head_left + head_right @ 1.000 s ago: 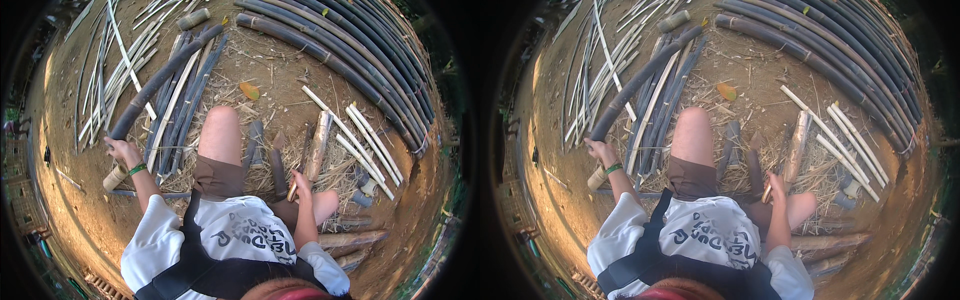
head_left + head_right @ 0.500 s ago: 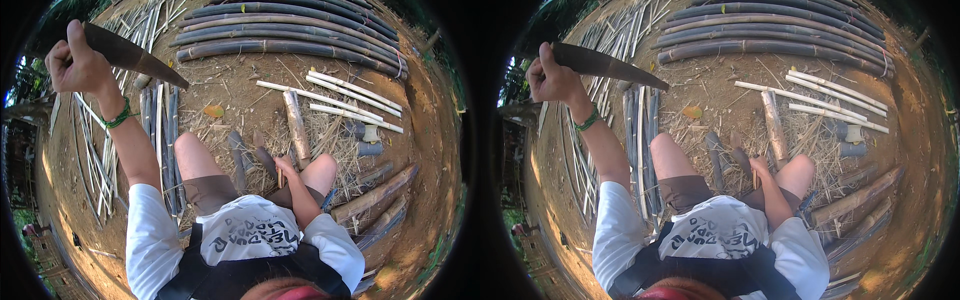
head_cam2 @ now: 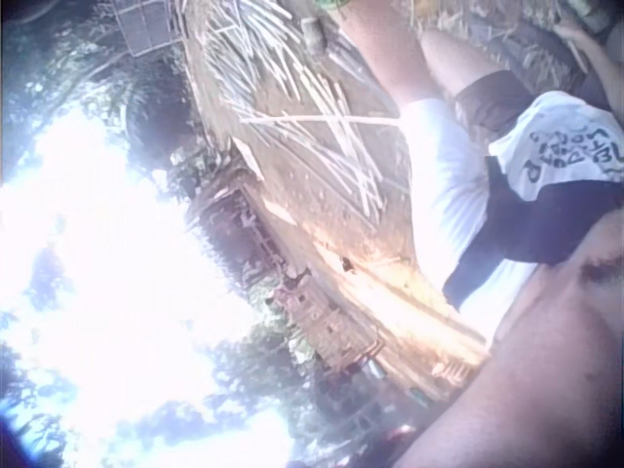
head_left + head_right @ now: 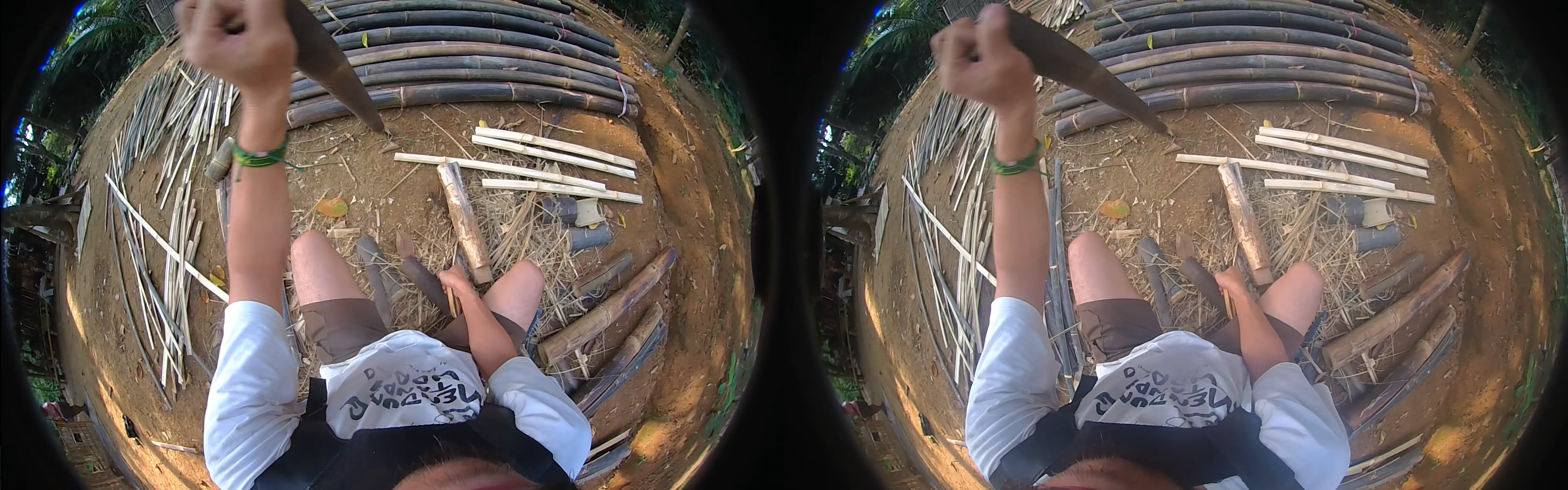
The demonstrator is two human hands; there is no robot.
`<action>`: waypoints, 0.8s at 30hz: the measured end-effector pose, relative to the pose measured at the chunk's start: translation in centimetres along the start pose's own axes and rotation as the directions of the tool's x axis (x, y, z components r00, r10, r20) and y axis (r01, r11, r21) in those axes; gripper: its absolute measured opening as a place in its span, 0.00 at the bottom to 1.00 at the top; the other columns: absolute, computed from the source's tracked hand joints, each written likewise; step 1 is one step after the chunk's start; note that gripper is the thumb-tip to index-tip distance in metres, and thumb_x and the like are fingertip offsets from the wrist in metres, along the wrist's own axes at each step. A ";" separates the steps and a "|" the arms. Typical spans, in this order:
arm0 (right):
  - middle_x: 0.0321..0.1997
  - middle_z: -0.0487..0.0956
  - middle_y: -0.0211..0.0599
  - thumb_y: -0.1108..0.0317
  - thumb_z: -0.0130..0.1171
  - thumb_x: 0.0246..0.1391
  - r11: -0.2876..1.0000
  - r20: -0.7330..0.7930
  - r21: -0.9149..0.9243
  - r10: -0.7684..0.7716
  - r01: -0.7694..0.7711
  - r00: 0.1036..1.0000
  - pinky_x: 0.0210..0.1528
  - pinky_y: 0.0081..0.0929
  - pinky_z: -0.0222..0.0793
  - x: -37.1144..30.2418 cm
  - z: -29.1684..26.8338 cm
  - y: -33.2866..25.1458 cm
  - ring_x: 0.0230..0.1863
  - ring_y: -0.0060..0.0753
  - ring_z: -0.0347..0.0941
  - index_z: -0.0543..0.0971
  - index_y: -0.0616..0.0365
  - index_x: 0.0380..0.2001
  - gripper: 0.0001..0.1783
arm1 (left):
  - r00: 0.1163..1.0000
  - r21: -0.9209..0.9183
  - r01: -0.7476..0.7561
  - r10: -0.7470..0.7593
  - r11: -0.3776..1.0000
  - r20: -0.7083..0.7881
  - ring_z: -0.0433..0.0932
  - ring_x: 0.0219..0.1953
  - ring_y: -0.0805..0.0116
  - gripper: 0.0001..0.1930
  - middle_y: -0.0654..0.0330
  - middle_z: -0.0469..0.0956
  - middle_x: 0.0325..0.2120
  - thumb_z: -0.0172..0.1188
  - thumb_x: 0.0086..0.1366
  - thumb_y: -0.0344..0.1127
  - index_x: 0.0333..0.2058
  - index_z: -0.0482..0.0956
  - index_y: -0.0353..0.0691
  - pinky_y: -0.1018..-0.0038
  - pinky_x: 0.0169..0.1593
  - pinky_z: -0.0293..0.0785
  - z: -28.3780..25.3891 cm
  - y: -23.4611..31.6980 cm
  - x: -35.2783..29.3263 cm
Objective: The person splits a bamboo pole with a machete and a wooden mallet, then trims the edges of a bamboo strip with the blade.
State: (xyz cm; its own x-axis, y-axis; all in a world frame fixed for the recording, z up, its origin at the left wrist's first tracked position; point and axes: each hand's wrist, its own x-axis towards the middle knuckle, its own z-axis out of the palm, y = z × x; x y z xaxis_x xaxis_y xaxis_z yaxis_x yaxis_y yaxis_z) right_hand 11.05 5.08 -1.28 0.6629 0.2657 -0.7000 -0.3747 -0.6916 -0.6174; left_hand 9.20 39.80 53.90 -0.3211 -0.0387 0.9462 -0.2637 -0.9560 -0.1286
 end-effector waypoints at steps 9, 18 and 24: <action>0.16 0.71 0.32 0.52 0.62 0.65 0.940 -0.004 0.228 -0.261 0.254 0.965 0.18 0.29 0.63 -9.4 -3.1 -9.4 0.16 0.26 0.68 0.74 0.58 0.24 0.23 | 0.854 -0.696 0.419 -0.514 0.584 0.083 0.68 0.31 0.69 0.12 0.54 0.72 0.28 0.45 0.72 0.40 0.44 0.67 0.37 0.72 0.36 0.68 3.8 5.6 -2.4; 0.17 0.69 0.27 0.45 0.46 0.74 0.353 -0.168 0.549 -0.842 0.758 0.513 0.22 0.20 0.59 -30.4 -10.5 -23.2 0.19 0.17 0.63 0.72 0.60 0.31 0.28 | 0.716 -0.703 0.644 -0.562 0.301 0.415 0.71 0.39 0.67 0.14 0.53 0.74 0.37 0.53 0.64 0.26 0.48 0.67 0.34 0.69 0.48 0.67 3.1 11.4 -4.0; 0.18 0.69 0.23 0.48 0.47 0.73 0.296 -0.124 0.529 -0.900 0.795 0.418 0.22 0.18 0.56 -36.4 -11.9 -22.2 0.20 0.13 0.61 0.72 0.61 0.35 0.25 | 0.750 -0.690 0.650 -0.419 0.320 0.512 0.70 0.40 0.74 0.13 0.56 0.71 0.43 0.61 0.67 0.23 0.46 0.69 0.35 0.77 0.45 0.70 1.1 14.0 -5.8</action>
State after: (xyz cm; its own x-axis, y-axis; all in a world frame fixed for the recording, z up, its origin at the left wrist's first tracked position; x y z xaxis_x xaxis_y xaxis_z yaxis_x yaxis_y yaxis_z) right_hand 2.93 2.78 42.10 0.6950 0.6499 0.3076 0.0734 0.3615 -0.9295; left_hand 8.40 26.35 46.91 0.3354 0.2225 0.9154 -0.9203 -0.1303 0.3688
